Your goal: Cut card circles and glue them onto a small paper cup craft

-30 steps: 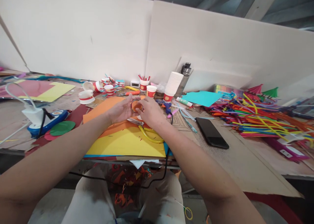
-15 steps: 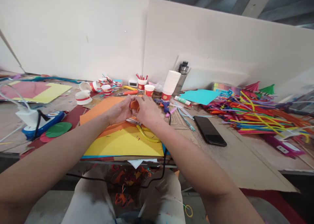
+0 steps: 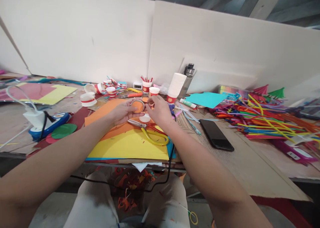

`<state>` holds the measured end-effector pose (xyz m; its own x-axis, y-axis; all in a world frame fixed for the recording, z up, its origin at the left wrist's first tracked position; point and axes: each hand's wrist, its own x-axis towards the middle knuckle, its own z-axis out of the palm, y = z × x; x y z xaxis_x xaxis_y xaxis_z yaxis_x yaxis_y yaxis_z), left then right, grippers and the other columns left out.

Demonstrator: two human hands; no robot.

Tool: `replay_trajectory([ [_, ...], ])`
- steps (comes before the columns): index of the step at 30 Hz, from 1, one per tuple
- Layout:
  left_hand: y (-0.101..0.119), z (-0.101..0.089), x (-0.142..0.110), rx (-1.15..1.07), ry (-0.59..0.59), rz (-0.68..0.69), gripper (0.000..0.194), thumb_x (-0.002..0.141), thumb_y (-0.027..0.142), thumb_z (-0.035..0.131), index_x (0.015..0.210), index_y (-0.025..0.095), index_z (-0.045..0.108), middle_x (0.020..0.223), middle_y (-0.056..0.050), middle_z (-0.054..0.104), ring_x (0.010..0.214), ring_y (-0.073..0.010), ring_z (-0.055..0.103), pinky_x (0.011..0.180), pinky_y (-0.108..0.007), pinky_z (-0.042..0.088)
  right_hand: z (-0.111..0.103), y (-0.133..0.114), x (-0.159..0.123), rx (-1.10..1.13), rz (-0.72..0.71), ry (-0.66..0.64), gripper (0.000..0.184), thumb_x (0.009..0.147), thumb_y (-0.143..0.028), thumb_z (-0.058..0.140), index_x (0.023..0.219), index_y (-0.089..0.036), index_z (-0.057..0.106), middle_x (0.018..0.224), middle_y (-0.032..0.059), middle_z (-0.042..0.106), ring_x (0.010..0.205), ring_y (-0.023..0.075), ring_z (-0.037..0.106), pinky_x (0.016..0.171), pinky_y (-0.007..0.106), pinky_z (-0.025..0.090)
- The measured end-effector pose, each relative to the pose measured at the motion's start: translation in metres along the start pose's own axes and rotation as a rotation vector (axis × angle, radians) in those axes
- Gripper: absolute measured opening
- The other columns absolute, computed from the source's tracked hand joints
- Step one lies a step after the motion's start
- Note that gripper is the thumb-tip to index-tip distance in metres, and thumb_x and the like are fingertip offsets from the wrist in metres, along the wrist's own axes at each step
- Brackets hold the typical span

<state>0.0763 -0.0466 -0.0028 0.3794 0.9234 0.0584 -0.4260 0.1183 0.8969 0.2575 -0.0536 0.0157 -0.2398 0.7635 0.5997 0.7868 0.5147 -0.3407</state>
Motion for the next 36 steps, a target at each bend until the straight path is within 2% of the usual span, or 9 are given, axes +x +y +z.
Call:
replay_trajectory([
  [4,0.002,-0.002,0.001,0.042,0.011,0.039,0.029,0.077,0.006,0.070,0.104,0.014,0.065,0.104,-0.011,0.074,0.100,-0.0249,0.072,0.094,-0.046,0.057,-0.006,0.005,0.002,0.020,0.040,-0.035,0.012,0.090,-0.020,0.057,0.097,-0.015,0.065,0.096,0.0078,0.067,0.082,0.0175,0.061,0.074,0.029,0.048],
  [8,0.003,-0.005,0.001,0.097,0.015,0.118,0.020,0.076,0.011,0.074,0.095,0.013,0.068,0.100,-0.011,0.074,0.097,-0.0225,0.071,0.087,-0.039,0.059,-0.004,0.008,0.002,0.019,0.018,-0.114,0.013,0.090,-0.019,0.058,0.099,-0.015,0.067,0.096,0.0079,0.068,0.085,0.0176,0.062,0.076,0.030,0.048],
  [14,0.002,-0.007,0.001,0.162,0.009,0.293,0.018,0.074,0.021,0.081,0.089,0.015,0.073,0.099,-0.008,0.074,0.091,-0.0170,0.067,0.077,-0.028,0.057,0.008,0.009,-0.007,-0.146,-0.034,-0.263,0.032,0.087,-0.030,0.066,0.116,-0.015,0.067,0.124,0.0155,0.064,0.117,0.0255,0.058,0.098,0.038,0.045],
  [19,-0.001,-0.009,0.004,0.149,0.010,0.253,0.026,0.072,0.022,0.082,0.095,0.016,0.071,0.098,-0.008,0.075,0.092,-0.0203,0.071,0.073,-0.027,0.058,0.015,-0.001,-0.008,-0.316,0.020,-0.473,0.031,0.089,-0.037,0.063,0.107,-0.013,0.072,0.113,0.0184,0.070,0.105,0.0285,0.065,0.089,0.037,0.050],
  [22,-0.001,-0.012,0.006,0.138,0.060,0.185,0.025,0.076,0.021,0.079,0.098,0.014,0.069,0.099,-0.010,0.074,0.098,-0.0237,0.072,0.074,-0.029,0.060,0.019,-0.002,-0.007,-0.298,-0.020,-0.516,0.023,0.088,-0.034,0.064,0.097,-0.015,0.074,0.101,0.0166,0.073,0.097,0.0285,0.067,0.084,0.037,0.051],
  [25,0.000,-0.015,0.008,0.088,0.150,0.115,0.017,0.084,0.018,0.069,0.100,0.012,0.068,0.097,-0.012,0.075,0.098,-0.0236,0.073,0.078,-0.031,0.061,0.018,0.004,-0.004,-0.189,-0.013,-0.442,0.011,0.084,-0.026,0.068,0.089,-0.018,0.075,0.095,0.0135,0.074,0.096,0.0277,0.068,0.085,0.036,0.051],
  [28,0.001,-0.017,0.009,-0.016,0.219,0.051,0.018,0.092,0.018,0.057,0.104,0.009,0.066,0.097,-0.016,0.075,0.092,-0.0229,0.074,0.081,-0.033,0.061,0.013,0.013,0.002,-0.066,0.066,-0.264,0.029,0.082,-0.026,0.072,0.108,-0.015,0.072,0.112,0.0142,0.071,0.107,0.0258,0.065,0.093,0.037,0.050],
  [32,0.002,-0.012,0.010,-0.138,0.222,-0.028,0.025,0.098,0.025,0.050,0.105,0.006,0.066,0.096,-0.018,0.075,0.087,-0.0241,0.074,0.080,-0.037,0.062,0.013,0.018,0.007,0.304,0.172,-0.047,0.045,0.077,-0.024,0.076,0.119,-0.014,0.065,0.121,0.0123,0.065,0.097,0.0195,0.066,0.090,0.036,0.054],
  [36,-0.001,-0.005,0.009,-0.149,0.180,0.008,0.022,0.096,0.022,0.053,0.104,0.008,0.067,0.098,-0.015,0.075,0.082,-0.0210,0.072,0.083,-0.041,0.062,0.019,0.011,0.003,0.480,0.078,0.020,0.046,0.071,-0.020,0.079,0.115,-0.020,0.065,0.118,0.0086,0.064,0.095,0.0189,0.065,0.088,0.038,0.056],
])
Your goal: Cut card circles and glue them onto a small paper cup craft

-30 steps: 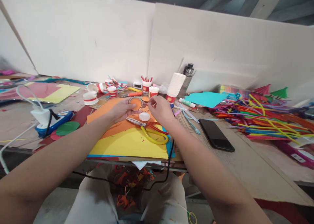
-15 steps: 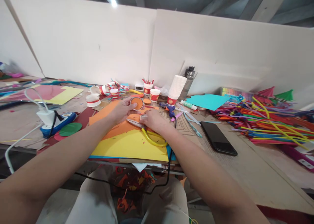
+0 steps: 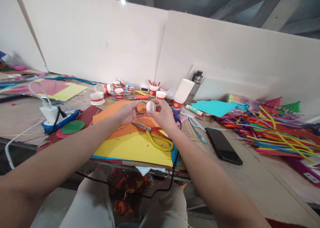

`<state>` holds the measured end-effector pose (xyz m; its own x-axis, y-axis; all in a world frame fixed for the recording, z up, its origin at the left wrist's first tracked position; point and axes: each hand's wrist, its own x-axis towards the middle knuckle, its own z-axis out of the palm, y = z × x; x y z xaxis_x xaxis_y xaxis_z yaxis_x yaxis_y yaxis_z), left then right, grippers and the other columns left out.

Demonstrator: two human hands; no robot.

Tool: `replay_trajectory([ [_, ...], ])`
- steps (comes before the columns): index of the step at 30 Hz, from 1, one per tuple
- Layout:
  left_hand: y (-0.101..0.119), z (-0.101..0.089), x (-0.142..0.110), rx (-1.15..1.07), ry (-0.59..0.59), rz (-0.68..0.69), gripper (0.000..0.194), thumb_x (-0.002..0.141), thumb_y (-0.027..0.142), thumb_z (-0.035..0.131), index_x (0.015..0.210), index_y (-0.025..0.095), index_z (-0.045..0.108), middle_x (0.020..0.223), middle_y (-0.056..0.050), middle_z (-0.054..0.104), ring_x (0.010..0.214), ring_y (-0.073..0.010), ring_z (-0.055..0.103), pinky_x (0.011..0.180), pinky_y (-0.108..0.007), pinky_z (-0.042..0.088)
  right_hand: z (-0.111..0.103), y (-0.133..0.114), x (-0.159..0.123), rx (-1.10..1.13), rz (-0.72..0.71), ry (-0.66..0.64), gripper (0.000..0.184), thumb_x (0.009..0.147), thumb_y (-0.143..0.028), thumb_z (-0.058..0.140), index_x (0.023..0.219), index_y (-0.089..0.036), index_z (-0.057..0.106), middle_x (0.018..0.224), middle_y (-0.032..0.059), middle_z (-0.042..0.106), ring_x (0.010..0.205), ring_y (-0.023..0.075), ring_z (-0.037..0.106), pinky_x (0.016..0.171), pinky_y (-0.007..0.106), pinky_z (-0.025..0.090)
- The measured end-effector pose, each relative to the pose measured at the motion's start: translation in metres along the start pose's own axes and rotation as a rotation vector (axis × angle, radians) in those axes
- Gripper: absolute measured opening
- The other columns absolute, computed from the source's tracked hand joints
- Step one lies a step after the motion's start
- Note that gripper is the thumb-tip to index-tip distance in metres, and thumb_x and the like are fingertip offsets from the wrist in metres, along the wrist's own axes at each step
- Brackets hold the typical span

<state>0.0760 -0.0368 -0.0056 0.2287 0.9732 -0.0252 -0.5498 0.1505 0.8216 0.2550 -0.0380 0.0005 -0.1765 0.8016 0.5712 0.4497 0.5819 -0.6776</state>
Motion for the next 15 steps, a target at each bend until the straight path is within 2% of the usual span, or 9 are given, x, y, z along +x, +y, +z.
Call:
replay_trajectory([
  [4,-0.007,0.001,0.000,0.069,-0.066,0.002,0.027,0.097,0.021,0.052,0.112,0.008,0.069,0.106,-0.016,0.074,0.086,-0.0206,0.072,0.088,-0.040,0.060,0.005,-0.008,-0.005,-0.047,-0.128,0.005,0.044,0.070,-0.021,0.082,0.111,-0.022,0.067,0.115,0.0079,0.064,0.103,0.0225,0.063,0.090,0.040,0.055],
  [9,-0.012,0.001,0.000,0.051,-0.150,0.026,0.035,0.100,0.022,0.046,0.126,0.010,0.066,0.110,-0.016,0.074,0.091,-0.0209,0.072,0.089,-0.038,0.059,0.005,-0.012,-0.006,-0.160,-0.149,0.006,0.043,0.071,-0.018,0.083,0.111,-0.020,0.067,0.113,0.0093,0.063,0.106,0.0242,0.061,0.093,0.042,0.052],
  [15,-0.013,0.001,0.001,0.036,-0.253,0.033,0.040,0.101,0.025,0.043,0.135,0.012,0.060,0.111,-0.016,0.074,0.090,-0.0201,0.072,0.082,-0.033,0.060,0.006,-0.012,-0.006,-0.210,-0.166,0.026,0.043,0.070,-0.015,0.084,0.109,-0.020,0.067,0.109,0.0085,0.058,0.104,0.0246,0.059,0.094,0.043,0.051],
])
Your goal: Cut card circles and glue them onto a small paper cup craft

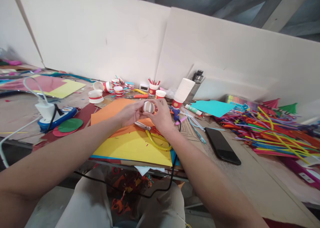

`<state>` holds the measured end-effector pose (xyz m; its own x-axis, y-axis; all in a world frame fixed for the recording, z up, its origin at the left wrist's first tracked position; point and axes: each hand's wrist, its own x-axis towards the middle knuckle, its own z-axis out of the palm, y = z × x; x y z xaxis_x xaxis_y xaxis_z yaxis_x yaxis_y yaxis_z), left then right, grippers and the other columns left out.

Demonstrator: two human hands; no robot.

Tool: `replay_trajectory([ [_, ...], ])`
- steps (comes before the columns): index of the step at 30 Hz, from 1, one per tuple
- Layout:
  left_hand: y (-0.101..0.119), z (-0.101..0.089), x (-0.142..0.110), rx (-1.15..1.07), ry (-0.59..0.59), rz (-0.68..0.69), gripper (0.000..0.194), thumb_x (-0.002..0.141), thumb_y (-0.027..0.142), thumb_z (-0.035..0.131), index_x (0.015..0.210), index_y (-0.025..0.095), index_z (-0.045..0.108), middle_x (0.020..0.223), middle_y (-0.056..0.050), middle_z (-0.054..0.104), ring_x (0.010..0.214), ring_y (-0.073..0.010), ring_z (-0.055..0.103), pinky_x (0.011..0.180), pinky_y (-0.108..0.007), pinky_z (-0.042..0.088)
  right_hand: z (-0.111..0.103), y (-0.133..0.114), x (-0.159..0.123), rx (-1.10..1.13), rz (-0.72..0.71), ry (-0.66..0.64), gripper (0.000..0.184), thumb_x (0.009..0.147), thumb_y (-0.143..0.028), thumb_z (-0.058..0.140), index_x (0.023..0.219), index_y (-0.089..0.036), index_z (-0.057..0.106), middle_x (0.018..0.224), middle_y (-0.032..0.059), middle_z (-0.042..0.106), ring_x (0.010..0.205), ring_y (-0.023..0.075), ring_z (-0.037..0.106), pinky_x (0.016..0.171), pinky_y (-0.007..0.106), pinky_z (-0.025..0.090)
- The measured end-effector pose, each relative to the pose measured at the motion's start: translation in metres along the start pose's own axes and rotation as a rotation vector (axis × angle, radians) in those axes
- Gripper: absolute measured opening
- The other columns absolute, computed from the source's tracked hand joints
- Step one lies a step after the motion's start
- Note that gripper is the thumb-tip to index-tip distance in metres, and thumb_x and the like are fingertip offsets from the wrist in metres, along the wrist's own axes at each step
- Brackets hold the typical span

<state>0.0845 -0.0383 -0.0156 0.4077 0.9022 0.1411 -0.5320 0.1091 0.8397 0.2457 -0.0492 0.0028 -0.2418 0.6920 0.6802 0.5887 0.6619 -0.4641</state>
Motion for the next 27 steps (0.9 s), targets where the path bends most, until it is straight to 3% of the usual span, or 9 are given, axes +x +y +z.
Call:
replay_trajectory([
  [8,0.000,0.007,-0.004,0.023,-0.026,0.043,0.035,0.100,0.023,0.046,0.128,0.012,0.064,0.115,-0.015,0.072,0.092,-0.0194,0.072,0.083,-0.032,0.060,0.000,-0.002,-0.002,-0.022,-0.020,0.015,0.037,0.073,-0.013,0.080,0.106,-0.023,0.066,0.108,0.0083,0.055,0.104,0.0264,0.057,0.093,0.045,0.051],
  [15,0.009,0.014,-0.006,-0.001,0.091,0.020,0.036,0.102,0.021,0.042,0.129,0.010,0.063,0.113,-0.017,0.073,0.089,-0.0187,0.072,0.083,-0.032,0.060,-0.001,0.004,-0.002,-0.026,-0.041,0.039,0.052,0.075,-0.020,0.080,0.123,-0.021,0.059,0.119,0.0122,0.054,0.116,0.0285,0.052,0.101,0.046,0.048],
  [22,0.014,0.016,-0.006,-0.048,0.100,-0.023,0.035,0.101,0.022,0.043,0.124,0.009,0.065,0.112,-0.016,0.075,0.096,-0.0210,0.072,0.098,-0.042,0.055,-0.003,0.009,-0.002,-0.061,-0.042,0.016,0.034,0.081,-0.019,0.073,0.114,-0.022,0.065,0.107,0.0087,0.059,0.107,0.0262,0.055,0.098,0.044,0.048],
  [27,0.013,0.011,-0.005,-0.070,0.076,-0.040,0.035,0.102,0.026,0.042,0.122,0.010,0.066,0.110,-0.016,0.075,0.093,-0.0216,0.073,0.098,-0.044,0.054,-0.004,0.007,-0.002,-0.094,-0.020,-0.006,0.029,0.082,-0.021,0.072,0.110,-0.020,0.066,0.106,0.0094,0.061,0.104,0.0264,0.055,0.095,0.043,0.048],
])
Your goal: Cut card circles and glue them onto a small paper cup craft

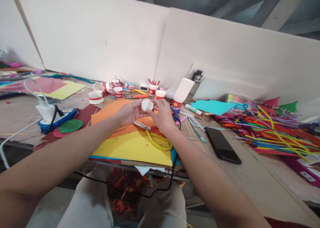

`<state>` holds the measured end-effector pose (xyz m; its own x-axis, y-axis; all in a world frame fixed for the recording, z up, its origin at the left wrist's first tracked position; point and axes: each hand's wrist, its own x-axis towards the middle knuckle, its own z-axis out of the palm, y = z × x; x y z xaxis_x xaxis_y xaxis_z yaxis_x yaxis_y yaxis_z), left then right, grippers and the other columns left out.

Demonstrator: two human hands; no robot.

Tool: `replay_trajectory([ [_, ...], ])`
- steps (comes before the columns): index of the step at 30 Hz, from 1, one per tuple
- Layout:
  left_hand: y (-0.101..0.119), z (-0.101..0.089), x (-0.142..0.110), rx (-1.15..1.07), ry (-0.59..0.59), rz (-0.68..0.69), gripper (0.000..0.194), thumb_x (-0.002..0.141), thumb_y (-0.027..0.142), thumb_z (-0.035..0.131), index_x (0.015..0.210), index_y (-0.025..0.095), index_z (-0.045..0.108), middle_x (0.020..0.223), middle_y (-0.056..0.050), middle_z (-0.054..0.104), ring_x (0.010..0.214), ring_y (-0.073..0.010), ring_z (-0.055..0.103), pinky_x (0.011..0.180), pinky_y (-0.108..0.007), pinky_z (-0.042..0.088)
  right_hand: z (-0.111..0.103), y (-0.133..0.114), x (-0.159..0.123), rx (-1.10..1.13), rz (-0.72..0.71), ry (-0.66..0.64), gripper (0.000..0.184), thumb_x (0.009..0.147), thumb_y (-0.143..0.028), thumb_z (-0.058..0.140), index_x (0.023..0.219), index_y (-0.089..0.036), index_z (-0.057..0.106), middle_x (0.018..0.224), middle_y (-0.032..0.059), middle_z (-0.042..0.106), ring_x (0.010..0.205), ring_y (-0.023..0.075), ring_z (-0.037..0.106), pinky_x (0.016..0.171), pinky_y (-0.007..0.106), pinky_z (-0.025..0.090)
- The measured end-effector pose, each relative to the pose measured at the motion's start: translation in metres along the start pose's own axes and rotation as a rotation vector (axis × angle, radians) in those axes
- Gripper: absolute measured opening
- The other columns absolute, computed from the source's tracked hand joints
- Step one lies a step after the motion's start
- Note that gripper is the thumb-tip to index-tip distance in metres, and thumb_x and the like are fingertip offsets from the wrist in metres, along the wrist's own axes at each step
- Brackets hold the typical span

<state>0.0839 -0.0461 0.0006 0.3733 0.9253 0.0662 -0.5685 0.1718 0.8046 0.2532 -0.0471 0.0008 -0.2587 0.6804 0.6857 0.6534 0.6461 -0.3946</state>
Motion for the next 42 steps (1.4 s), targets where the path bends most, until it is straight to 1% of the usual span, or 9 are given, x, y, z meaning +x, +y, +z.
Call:
replay_trajectory([
  [5,0.001,-0.002,0.000,0.008,-0.020,-0.017,0.036,0.102,0.029,0.041,0.117,0.009,0.068,0.107,-0.017,0.075,0.093,-0.0223,0.073,0.093,-0.041,0.057,-0.001,0.000,-0.001,-0.005,0.002,-0.013,0.030,0.081,-0.021,0.073,0.110,-0.019,0.066,0.107,0.0103,0.061,0.105,0.0274,0.055,0.096,0.045,0.048],
  [9,0.000,-0.004,0.001,0.023,-0.041,-0.013,0.035,0.100,0.030,0.047,0.122,0.010,0.067,0.112,-0.017,0.074,0.098,-0.0236,0.072,0.094,-0.041,0.056,-0.001,0.000,-0.001,0.017,0.001,-0.013,0.033,0.080,-0.024,0.074,0.111,-0.019,0.064,0.110,0.0112,0.061,0.108,0.0279,0.055,0.097,0.046,0.048],
  [12,-0.002,-0.006,0.002,0.051,-0.024,0.006,0.036,0.100,0.030,0.049,0.125,0.011,0.066,0.114,-0.017,0.073,0.098,-0.0222,0.071,0.092,-0.038,0.056,-0.001,-0.002,-0.001,0.031,0.012,-0.001,0.036,0.078,-0.028,0.077,0.110,-0.020,0.063,0.112,0.0111,0.061,0.108,0.0280,0.056,0.096,0.047,0.048],
  [17,-0.003,-0.008,0.002,0.074,-0.032,0.032,0.037,0.099,0.028,0.050,0.131,0.017,0.064,0.118,-0.013,0.072,0.094,-0.0194,0.070,0.085,-0.032,0.058,-0.002,-0.006,0.000,0.109,0.092,0.006,0.038,0.073,-0.024,0.078,0.107,-0.020,0.061,0.110,0.0084,0.060,0.099,0.0237,0.059,0.089,0.043,0.052],
  [20,-0.002,-0.006,0.000,0.068,-0.035,0.039,0.037,0.099,0.027,0.049,0.133,0.017,0.063,0.120,-0.012,0.071,0.095,-0.0189,0.070,0.083,-0.030,0.058,-0.004,-0.009,0.000,0.152,0.129,0.003,0.037,0.073,-0.023,0.077,0.106,-0.019,0.061,0.109,0.0073,0.059,0.093,0.0207,0.059,0.085,0.040,0.053],
  [27,0.000,-0.004,0.001,0.054,0.001,0.041,0.036,0.100,0.026,0.047,0.130,0.016,0.064,0.120,-0.012,0.071,0.096,-0.0182,0.069,0.087,-0.031,0.057,-0.006,-0.012,0.002,0.242,0.192,0.047,0.040,0.070,-0.024,0.078,0.105,-0.018,0.060,0.106,0.0061,0.061,0.084,0.0170,0.060,0.078,0.036,0.055],
  [32,-0.001,-0.007,0.003,0.063,-0.009,0.039,0.035,0.100,0.025,0.047,0.127,0.016,0.066,0.119,-0.011,0.072,0.095,-0.0179,0.069,0.085,-0.030,0.058,-0.005,-0.011,0.001,0.232,0.184,0.055,0.041,0.068,-0.021,0.079,0.104,-0.019,0.060,0.106,0.0060,0.059,0.084,0.0167,0.060,0.079,0.036,0.055],
  [38,-0.004,-0.011,0.004,0.061,-0.030,0.032,0.033,0.098,0.028,0.052,0.125,0.014,0.067,0.118,-0.013,0.072,0.100,-0.0202,0.069,0.089,-0.033,0.057,-0.004,-0.012,-0.001,0.170,0.120,0.044,0.037,0.070,-0.019,0.077,0.103,-0.020,0.061,0.104,0.0053,0.058,0.090,0.0195,0.060,0.083,0.039,0.055],
  [42,-0.003,-0.010,0.003,0.078,-0.011,0.047,0.032,0.099,0.028,0.051,0.120,0.013,0.068,0.120,-0.014,0.071,0.100,-0.0204,0.069,0.086,-0.032,0.058,-0.005,-0.012,0.000,0.174,0.125,0.046,0.041,0.069,-0.019,0.080,0.105,-0.019,0.061,0.105,0.0059,0.058,0.089,0.0191,0.060,0.083,0.038,0.054],
])
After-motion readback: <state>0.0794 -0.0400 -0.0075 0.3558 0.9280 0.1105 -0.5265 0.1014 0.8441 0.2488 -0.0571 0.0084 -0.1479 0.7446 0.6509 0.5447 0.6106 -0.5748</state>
